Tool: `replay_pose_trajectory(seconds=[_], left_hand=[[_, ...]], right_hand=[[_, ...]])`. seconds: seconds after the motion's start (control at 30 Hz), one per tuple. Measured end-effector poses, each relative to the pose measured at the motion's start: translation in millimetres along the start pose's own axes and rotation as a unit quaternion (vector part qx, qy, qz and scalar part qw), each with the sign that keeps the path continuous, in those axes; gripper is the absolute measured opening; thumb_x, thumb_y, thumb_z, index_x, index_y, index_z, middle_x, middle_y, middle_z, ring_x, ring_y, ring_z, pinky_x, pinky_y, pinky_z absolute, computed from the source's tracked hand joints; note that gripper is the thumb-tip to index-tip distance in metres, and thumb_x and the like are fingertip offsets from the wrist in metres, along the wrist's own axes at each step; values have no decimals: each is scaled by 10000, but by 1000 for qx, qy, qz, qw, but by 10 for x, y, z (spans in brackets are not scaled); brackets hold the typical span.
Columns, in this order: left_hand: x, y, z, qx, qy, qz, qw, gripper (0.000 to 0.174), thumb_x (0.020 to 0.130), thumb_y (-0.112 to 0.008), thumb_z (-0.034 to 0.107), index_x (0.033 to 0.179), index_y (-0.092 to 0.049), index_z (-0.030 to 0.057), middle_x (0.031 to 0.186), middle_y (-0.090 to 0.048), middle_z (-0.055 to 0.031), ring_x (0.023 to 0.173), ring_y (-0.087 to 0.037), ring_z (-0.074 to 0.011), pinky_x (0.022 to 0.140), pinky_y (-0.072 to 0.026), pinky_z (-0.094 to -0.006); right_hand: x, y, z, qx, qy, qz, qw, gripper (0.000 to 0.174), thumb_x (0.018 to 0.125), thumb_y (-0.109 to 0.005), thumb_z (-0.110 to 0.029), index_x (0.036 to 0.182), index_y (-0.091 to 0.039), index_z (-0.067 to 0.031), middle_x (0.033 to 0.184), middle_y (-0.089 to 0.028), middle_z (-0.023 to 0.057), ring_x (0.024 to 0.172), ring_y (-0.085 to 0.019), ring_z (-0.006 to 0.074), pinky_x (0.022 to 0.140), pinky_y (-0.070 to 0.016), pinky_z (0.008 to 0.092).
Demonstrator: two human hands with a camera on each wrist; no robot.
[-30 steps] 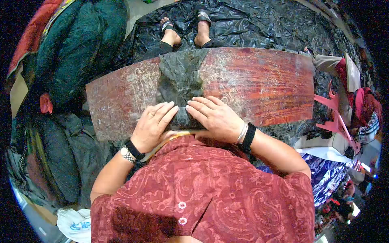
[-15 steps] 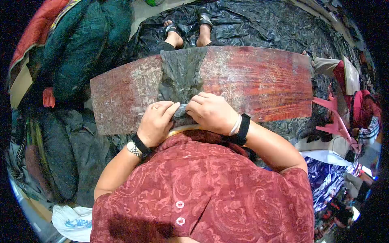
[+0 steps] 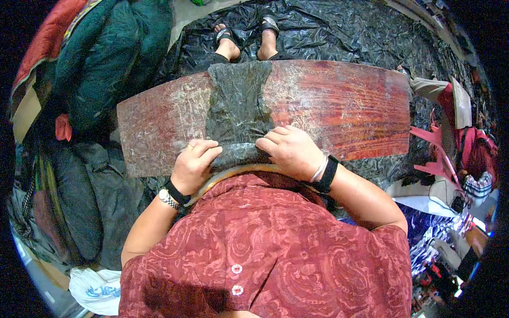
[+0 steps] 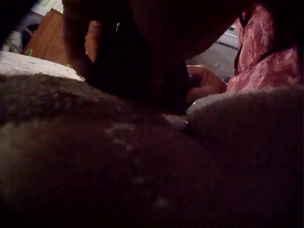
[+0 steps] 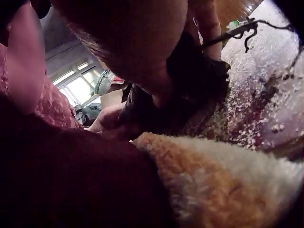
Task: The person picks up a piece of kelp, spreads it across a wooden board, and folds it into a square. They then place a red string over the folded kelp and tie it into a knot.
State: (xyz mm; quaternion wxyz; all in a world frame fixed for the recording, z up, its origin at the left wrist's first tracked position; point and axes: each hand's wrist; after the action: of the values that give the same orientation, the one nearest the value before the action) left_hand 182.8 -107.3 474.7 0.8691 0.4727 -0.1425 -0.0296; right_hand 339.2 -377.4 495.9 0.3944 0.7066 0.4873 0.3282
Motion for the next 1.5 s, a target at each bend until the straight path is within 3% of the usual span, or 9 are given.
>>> replay_pose_trajectory(seconds=[0.17, 0.47, 0.7, 0.77, 0.83, 0.9, 1.23, 1.37, 1.5], left_hand=[[-37, 76, -68, -70, 46, -12, 996, 403, 730, -714, -68, 1107, -728, 72, 1081, -747, -116, 1030, -688, -337, 909, -560, -420], [64, 88, -113, -140, 177, -6, 974, 189, 926, -735, 77, 1114, -720, 63, 945, -725, -167, 880, -719, -357, 779, -557, -399], [353, 131, 50, -25, 340, -113, 933, 265, 970, -735, 180, 1186, -621, 78, 869, -711, -174, 792, -708, -335, 685, -539, -447], [376, 188, 106, 47, 315, -87, 944, 402, 934, -762, 175, 1292, -603, 87, 981, -725, -164, 911, -709, -338, 780, -555, -454], [481, 292, 213, 142, 45, 108, 983, 535, 878, -796, 158, 1368, -598, 73, 1208, -698, -161, 1114, -668, -351, 951, -533, -452], [451, 162, 267, 2, -37, -3, 999, 726, 793, -842, 160, 1454, -559, 60, 1465, -576, -170, 1339, -554, -348, 1134, -446, -463], [265, -83, 46, 92, 17, -40, 995, 717, 733, -793, 50, 1420, -597, 101, 1318, -637, -91, 1211, -613, -313, 1045, -472, -445], [184, 77, 11, 103, 36, -93, 990, 528, 736, -747, 2, 1253, -672, 76, 1187, -656, -84, 1130, -625, -308, 997, -482, -438], [151, 142, -85, 59, -72, -24, 995, 265, 822, -679, 21, 1086, -700, 25, 1368, -662, -126, 1264, -627, -324, 1073, -498, -463]], right_hand=[[4, 15, 89, 62, -18, -7, 998, 339, 827, -793, -201, 1130, -668, -114, 916, -687, 90, 917, -687, 312, 821, -547, 431], [40, -116, -72, 91, -122, 127, 980, 347, 891, -800, -179, 1196, -674, -73, 976, -718, 143, 890, -697, 365, 802, -566, 445], [58, -26, -82, -57, -210, 58, 974, 396, 873, -768, -200, 1234, -641, -101, 1227, -668, 110, 1106, -651, 307, 906, -551, 403], [80, -21, -39, -141, -38, 143, 979, 425, 854, -770, -244, 1242, -650, -119, 1279, -649, 107, 1211, -611, 295, 1030, -503, 442], [58, -113, -36, -98, -15, 107, 989, 431, 856, -735, -253, 1248, -655, -95, 1288, -653, 107, 1271, -585, 284, 1115, -440, 481], [105, -148, -97, -34, 3, 77, 996, 427, 868, -690, -239, 1251, -655, -54, 1290, -659, 108, 1270, -588, 285, 1115, -444, 471], [51, -109, 20, -33, -1, 40, 999, 332, 877, -636, -156, 1196, -671, -73, 1208, -706, 80, 1118, -650, 274, 1000, -488, 410], [-31, -133, 51, 5, -14, 48, 999, 342, 854, -679, -163, 1186, -673, -80, 1229, -705, 76, 1096, -648, 280, 954, -503, 415], [-35, -75, 13, -8, -4, 55, 998, 317, 849, -681, -150, 1159, -672, -85, 1257, -706, 82, 1083, -645, 284, 916, -514, 426]])
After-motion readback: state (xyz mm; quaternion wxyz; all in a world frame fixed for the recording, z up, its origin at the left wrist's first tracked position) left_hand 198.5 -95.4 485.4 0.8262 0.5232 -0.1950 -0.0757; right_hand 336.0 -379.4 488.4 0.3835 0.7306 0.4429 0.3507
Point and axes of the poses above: each hand's wrist, its own x-axis towards the middle knuckle, its own y-axis out of the back of the hand, z = x × y
